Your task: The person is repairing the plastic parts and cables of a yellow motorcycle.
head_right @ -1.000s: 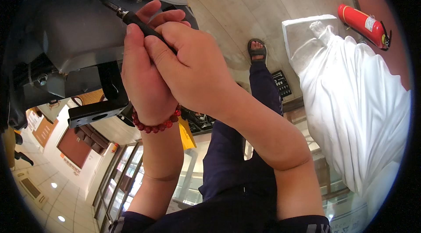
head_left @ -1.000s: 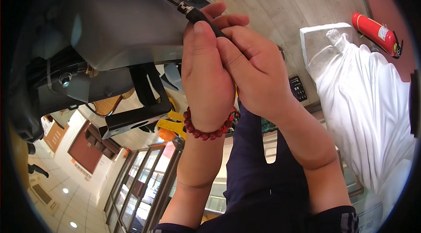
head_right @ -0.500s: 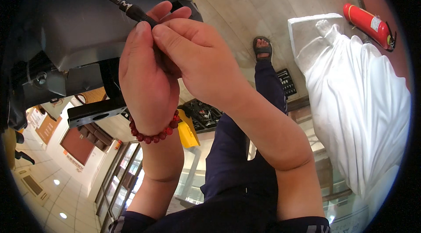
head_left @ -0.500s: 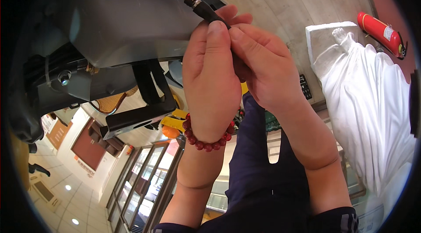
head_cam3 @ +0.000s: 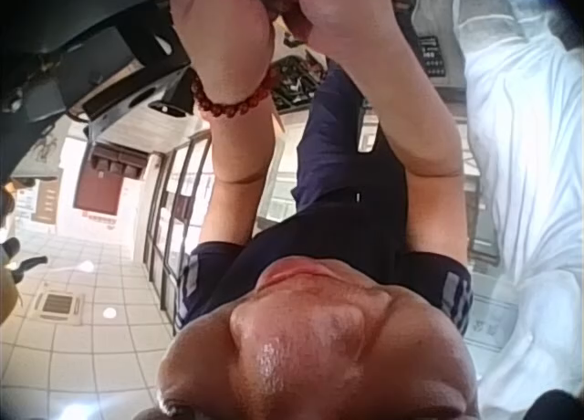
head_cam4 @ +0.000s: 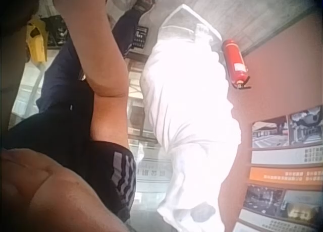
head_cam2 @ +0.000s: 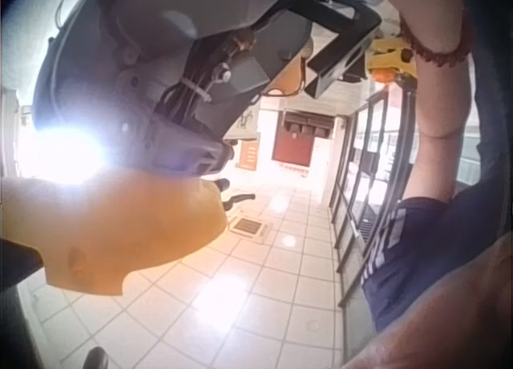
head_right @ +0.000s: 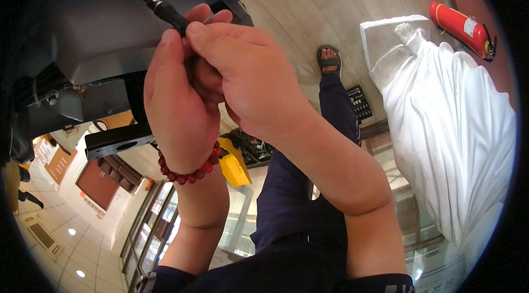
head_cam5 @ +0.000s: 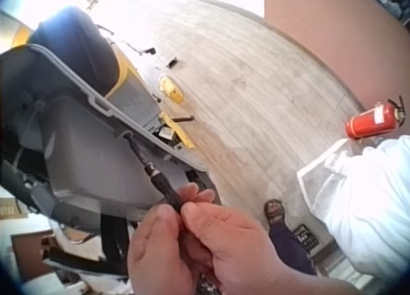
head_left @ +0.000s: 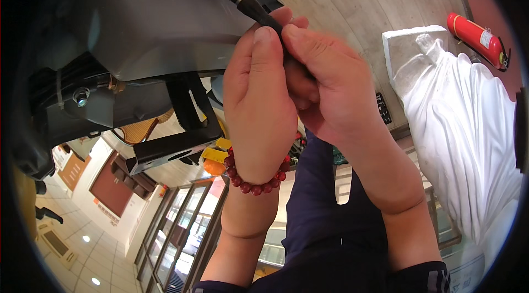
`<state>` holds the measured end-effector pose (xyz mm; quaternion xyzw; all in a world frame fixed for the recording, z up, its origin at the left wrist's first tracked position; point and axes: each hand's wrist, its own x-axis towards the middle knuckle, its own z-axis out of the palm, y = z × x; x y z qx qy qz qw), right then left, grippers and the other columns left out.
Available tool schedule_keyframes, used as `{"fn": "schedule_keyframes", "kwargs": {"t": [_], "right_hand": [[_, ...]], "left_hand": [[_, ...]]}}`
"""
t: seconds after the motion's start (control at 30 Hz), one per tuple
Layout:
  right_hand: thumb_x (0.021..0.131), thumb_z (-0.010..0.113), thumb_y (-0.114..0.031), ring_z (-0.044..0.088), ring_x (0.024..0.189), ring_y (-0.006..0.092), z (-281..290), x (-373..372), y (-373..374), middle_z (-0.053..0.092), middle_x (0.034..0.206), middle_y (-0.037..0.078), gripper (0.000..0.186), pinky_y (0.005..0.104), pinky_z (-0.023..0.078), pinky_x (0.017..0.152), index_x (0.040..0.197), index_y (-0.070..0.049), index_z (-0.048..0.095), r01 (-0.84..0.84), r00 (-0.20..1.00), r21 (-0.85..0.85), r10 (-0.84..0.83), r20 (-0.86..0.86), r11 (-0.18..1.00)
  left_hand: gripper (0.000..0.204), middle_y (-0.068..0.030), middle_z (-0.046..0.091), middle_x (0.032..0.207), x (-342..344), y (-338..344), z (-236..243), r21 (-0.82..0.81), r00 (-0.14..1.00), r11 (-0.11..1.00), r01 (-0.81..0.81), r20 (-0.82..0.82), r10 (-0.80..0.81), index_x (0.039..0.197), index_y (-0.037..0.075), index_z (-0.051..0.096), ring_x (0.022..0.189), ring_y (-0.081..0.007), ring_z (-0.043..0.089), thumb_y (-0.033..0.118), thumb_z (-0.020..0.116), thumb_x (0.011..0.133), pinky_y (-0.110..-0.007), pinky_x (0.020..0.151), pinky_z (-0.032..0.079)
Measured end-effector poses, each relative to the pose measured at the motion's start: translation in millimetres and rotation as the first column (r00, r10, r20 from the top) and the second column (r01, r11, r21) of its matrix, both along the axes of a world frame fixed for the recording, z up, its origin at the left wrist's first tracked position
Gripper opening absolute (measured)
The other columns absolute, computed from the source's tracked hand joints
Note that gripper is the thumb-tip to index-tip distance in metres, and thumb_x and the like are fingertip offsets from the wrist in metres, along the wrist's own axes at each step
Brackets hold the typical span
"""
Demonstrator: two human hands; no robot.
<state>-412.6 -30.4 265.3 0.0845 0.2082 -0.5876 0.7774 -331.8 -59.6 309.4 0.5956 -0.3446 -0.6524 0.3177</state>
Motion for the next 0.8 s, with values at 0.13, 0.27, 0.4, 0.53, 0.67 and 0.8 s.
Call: {"fn": "schedule_keyframes", "kwargs": {"t": [0.13,0.27,0.4,0.53,0.67,0.8], "right_hand": [[0.099,0.05,-0.024,0.041,0.051,0.005,4,6,0,0.046,0.059,-0.004,0.023,0.0215,0.032,0.047,0.09,-0.005,0.061,-0.025,0.978,0.091,0.043,-0.204,0.996],[0.096,0.053,-0.017,0.051,0.052,0.013,3,11,-3,0.054,0.063,0.002,0.016,0.0258,0.039,0.049,0.093,-0.004,0.061,-0.079,0.299,-0.045,-0.019,-0.954,0.996],[0.087,0.059,-0.018,0.059,0.057,0.0335,-4,14,-5,0.06,0.065,0.013,0.016,0.0398,0.045,0.052,0.083,-0.004,0.054,-0.141,-0.192,-0.15,-0.176,-0.965,0.979],[0.081,0.064,-0.015,0.06,0.064,0.0325,-7,13,0,0.058,0.069,0.012,0.017,0.0399,0.048,0.058,0.09,-0.005,0.053,-0.168,-0.256,-0.142,-0.182,-0.949,0.975],[0.076,0.067,-0.004,0.061,0.084,0.0247,-5,9,6,0.058,0.095,0.015,0.035,0.0344,0.05,0.071,0.107,-0.005,0.051,-0.073,0.12,-0.2,-0.19,-0.974,0.977],[0.079,0.063,-0.002,0.052,0.102,0.0143,1,-3,20,0.05,0.122,0.011,0.044,0.0276,0.048,0.077,0.12,-0.004,0.048,0.157,0.801,-0.05,-0.157,-0.578,0.986]], "left_hand": [[0.047,-0.0227,0.059,0.119,7,-1,-3,-0.052,0.995,0.994,0.094,0.048,-0.092,0.125,-0.011,0.048,0.11,-0.0245,0.058,0.026,0.027,0.103,-0.032,0.095,0.046],[0.047,-0.0207,0.058,0.12,14,-3,-5,-0.062,0.986,0.99,0.126,0.119,-0.118,0.126,-0.01,0.047,0.114,-0.0241,0.056,0.026,0.028,0.103,-0.033,0.098,0.044],[0.037,-0.0095,0.062,0.109,12,-3,-3,0.022,1.0,0.999,0.025,-0.004,-0.025,0.12,-0.004,0.056,0.1,-0.0134,0.057,0.022,0.037,0.102,-0.026,0.088,0.045],[0.03,-0.0019,0.064,0.097,3,1,-3,-0.011,0.994,0.997,-0.07,-0.081,0.069,0.115,-0.002,0.061,0.085,-0.0066,0.057,0.02,0.046,0.1,-0.02,0.076,0.046],[0.031,-0.011,0.066,0.102,1,-1,-3,-0.078,0.999,0.996,0.041,0.031,-0.039,0.107,-0.005,0.062,0.091,-0.0176,0.063,0.022,0.048,0.1,-0.027,0.083,0.049],[0.031,-0.0139,0.066,0.106,-4,-2,-7,-0.032,0.997,0.997,-0.07,-0.047,0.069,0.105,-0.004,0.061,0.096,-0.0202,0.063,0.022,0.047,0.1,-0.03,0.084,0.049]]}}
